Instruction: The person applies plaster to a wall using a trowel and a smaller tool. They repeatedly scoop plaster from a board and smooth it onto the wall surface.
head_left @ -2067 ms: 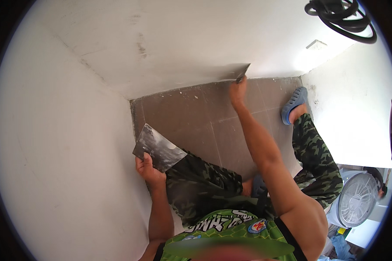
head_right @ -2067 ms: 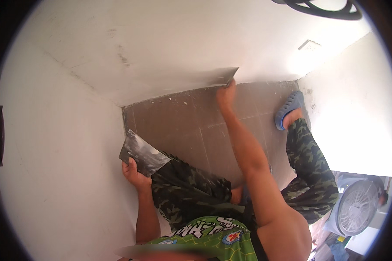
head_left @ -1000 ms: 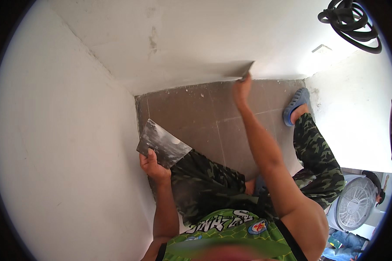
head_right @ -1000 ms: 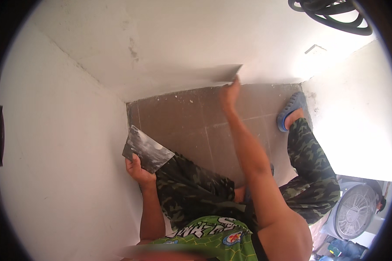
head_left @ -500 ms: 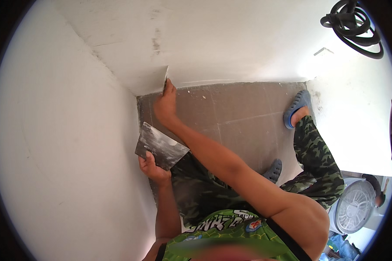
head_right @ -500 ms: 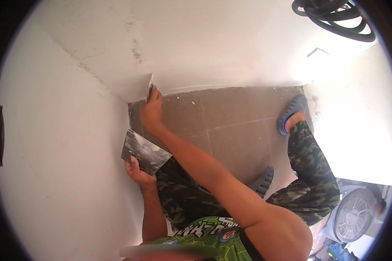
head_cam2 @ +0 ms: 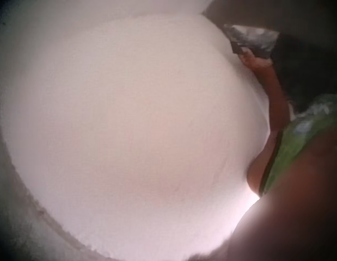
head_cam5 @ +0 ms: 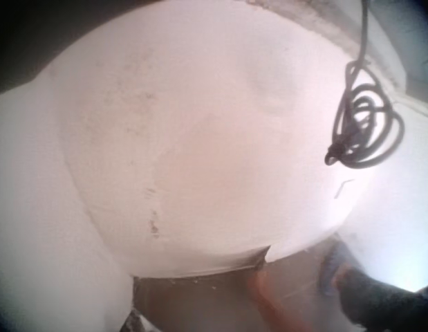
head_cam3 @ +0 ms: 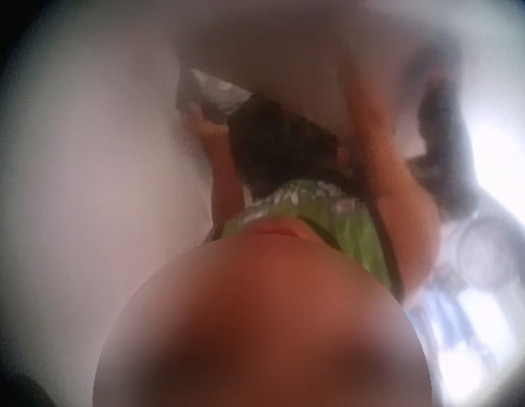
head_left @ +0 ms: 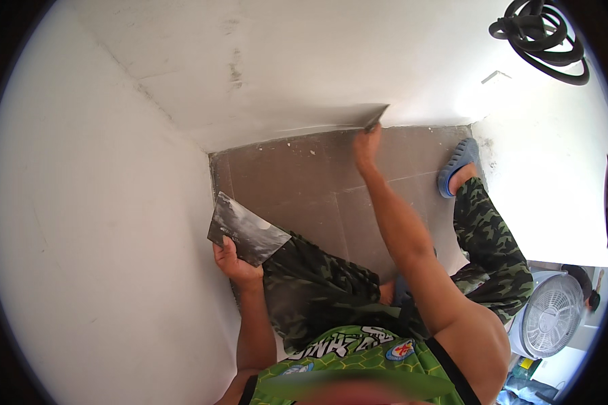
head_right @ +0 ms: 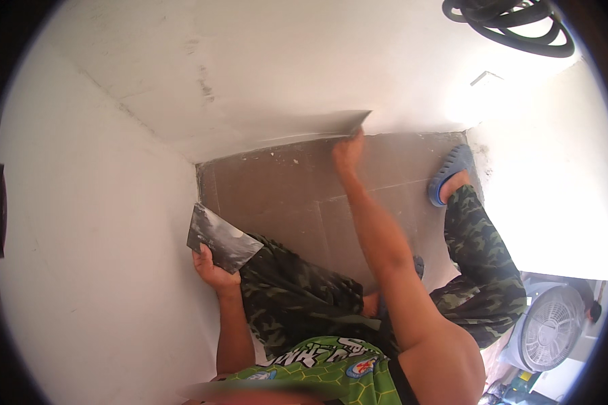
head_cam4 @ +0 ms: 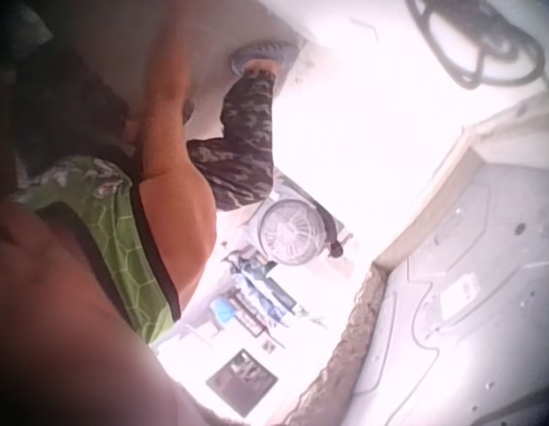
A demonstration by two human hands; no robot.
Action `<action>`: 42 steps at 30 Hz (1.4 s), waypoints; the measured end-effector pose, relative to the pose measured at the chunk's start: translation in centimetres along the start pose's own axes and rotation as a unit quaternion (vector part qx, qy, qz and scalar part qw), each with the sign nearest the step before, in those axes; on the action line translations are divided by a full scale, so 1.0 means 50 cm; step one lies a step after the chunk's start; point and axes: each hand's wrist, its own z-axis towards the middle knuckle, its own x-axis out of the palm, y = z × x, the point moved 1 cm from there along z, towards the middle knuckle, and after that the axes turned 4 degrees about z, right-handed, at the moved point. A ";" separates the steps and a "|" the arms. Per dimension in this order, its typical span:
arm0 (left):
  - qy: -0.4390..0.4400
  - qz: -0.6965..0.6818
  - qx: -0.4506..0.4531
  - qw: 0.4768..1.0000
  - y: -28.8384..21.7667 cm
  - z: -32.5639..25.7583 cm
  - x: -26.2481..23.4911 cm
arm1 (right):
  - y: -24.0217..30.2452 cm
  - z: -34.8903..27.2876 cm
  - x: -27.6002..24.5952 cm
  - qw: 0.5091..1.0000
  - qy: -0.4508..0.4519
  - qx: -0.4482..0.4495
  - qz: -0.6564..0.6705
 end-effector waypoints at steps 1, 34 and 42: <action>-0.008 0.002 0.004 1.000 0.001 0.000 0.001 | 0.007 -0.027 0.036 0.999 -0.002 -0.032 -0.012; -0.054 0.020 0.016 0.998 -0.004 -0.006 0.012 | 0.066 -0.169 0.126 0.993 0.073 0.028 0.083; -0.027 0.013 0.021 0.999 -0.007 0.003 0.006 | 0.029 0.031 -0.071 0.999 0.004 0.031 0.012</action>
